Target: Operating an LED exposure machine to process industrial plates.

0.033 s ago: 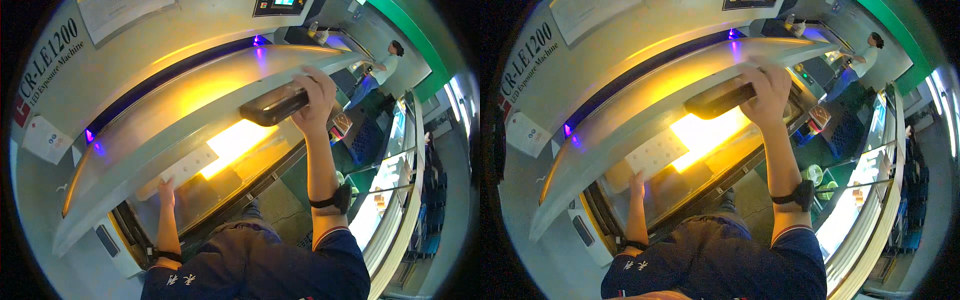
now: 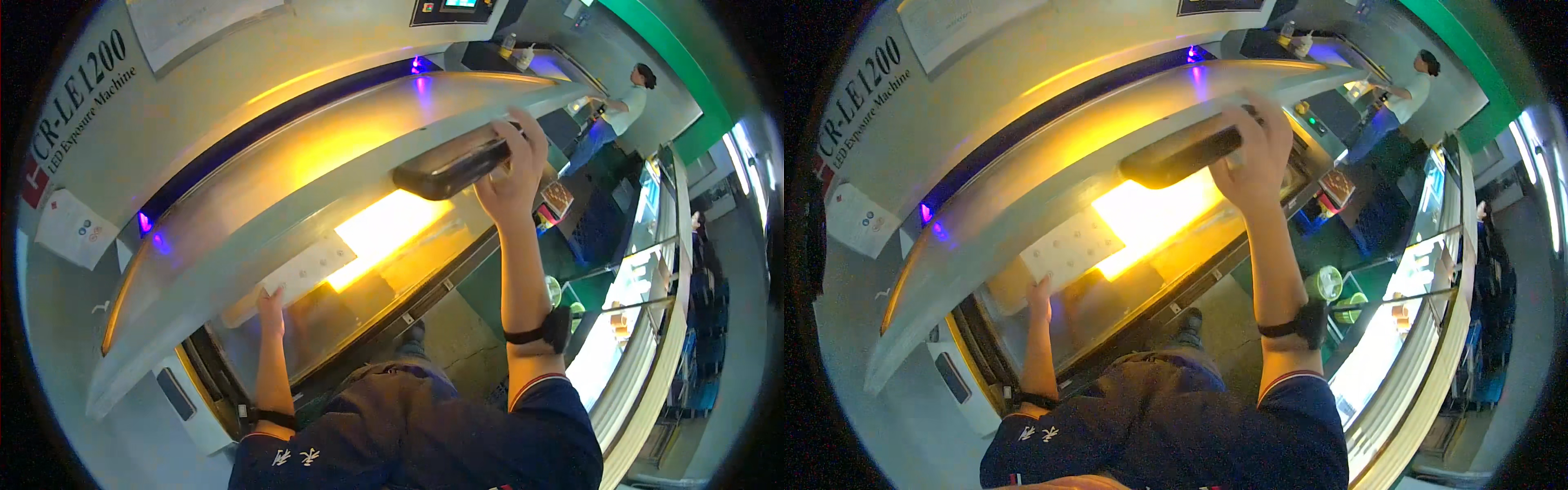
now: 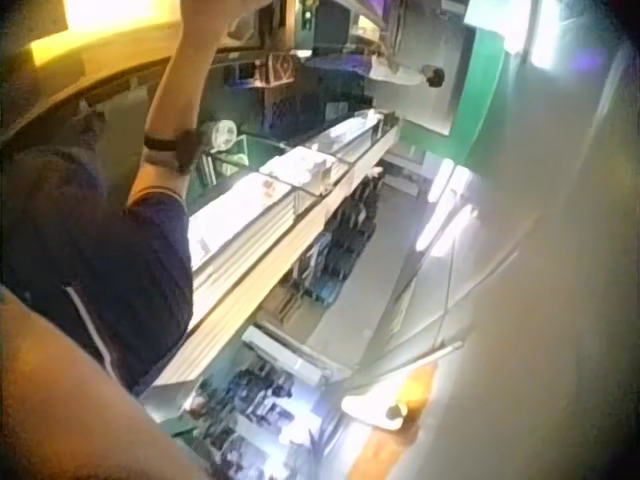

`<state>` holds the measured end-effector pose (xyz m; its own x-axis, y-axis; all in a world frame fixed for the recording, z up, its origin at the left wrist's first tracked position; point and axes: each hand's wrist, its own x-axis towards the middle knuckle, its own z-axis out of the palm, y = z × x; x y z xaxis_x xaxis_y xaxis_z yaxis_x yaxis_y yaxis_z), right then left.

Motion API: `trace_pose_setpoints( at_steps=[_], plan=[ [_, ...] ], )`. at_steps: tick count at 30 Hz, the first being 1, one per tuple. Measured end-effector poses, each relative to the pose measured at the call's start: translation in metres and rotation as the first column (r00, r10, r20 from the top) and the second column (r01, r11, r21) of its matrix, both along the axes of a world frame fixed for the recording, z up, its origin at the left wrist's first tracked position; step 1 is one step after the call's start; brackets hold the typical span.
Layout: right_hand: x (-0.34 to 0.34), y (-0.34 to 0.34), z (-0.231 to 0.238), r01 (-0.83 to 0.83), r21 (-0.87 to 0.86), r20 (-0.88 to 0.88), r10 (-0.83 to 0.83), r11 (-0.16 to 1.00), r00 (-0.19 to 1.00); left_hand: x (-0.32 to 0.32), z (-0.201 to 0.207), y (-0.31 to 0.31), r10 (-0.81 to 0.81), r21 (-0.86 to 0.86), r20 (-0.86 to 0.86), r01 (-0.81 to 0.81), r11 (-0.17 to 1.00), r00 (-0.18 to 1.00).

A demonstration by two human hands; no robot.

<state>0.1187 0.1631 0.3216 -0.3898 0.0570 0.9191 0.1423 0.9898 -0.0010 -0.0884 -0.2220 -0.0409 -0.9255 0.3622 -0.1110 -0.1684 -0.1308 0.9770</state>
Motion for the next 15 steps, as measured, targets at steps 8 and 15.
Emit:
trace_pose_setpoints(
  at_steps=[8,15],
  plan=[
    [0.203,-0.087,-0.29,-0.037,-0.999,-0.035,-0.079,-0.024,0.996,0.096,0.084,0.014,-0.448,0.069,0.108,0.443,0.894,0.888],
    [0.339,-0.254,-0.292,-0.47,-0.623,-0.297,-0.366,-0.625,0.882,0.191,0.098,0.058,-0.945,-0.174,0.155,0.95,0.26,0.287]
  ],
)
